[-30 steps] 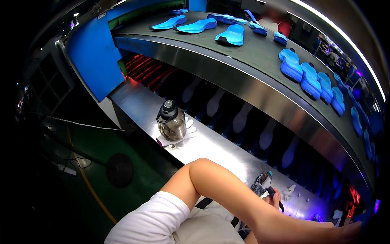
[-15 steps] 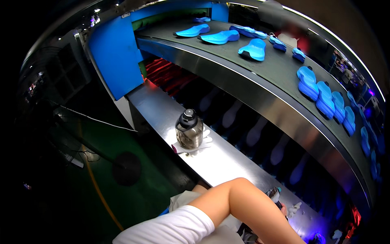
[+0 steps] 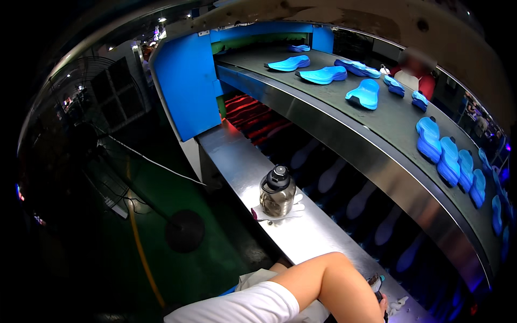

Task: The person repeatedly picks up blue slipper soles from a conveyor belt and scrubs them with a brush. The person holds each sole in one hand and uses the brush in the other to clean the textured surface before placing it back on the belt. The process is continuous and repetitive throughout the video.

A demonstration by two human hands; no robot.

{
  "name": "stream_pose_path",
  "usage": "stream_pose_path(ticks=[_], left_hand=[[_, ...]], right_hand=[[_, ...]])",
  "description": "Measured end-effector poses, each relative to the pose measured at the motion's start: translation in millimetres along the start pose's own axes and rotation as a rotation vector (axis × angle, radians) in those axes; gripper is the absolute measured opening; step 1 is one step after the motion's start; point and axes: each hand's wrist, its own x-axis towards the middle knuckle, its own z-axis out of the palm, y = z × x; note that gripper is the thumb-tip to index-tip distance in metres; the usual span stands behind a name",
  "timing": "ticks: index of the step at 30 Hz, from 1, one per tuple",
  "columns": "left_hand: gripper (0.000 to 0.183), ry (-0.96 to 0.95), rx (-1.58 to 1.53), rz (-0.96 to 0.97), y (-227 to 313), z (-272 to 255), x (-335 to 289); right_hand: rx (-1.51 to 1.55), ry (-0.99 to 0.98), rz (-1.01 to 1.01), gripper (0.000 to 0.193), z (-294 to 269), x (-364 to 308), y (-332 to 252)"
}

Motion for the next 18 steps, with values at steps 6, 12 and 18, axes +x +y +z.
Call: stream_pose_path(ticks=[6, 12, 18], left_hand=[[0.049, -0.045, 0.121, -0.069, -20.4, -30.8, 18.7], [0.040, 0.382, 0.893, -0.134, 19.9, -111.4, 31.5], [0.064, 1.023, 2.347, 0.084, 108.4, -217.6, 27.1]], right_hand=[[0.003, 0.031, 0.032, 0.019, -7.8, -14.4, -10.3], [0.159, 0.012, -0.075, 0.018, 1.8, -7.9, -8.4], [0.151, 0.052, -0.028, 0.015, 20.9, -22.9, -25.7]])
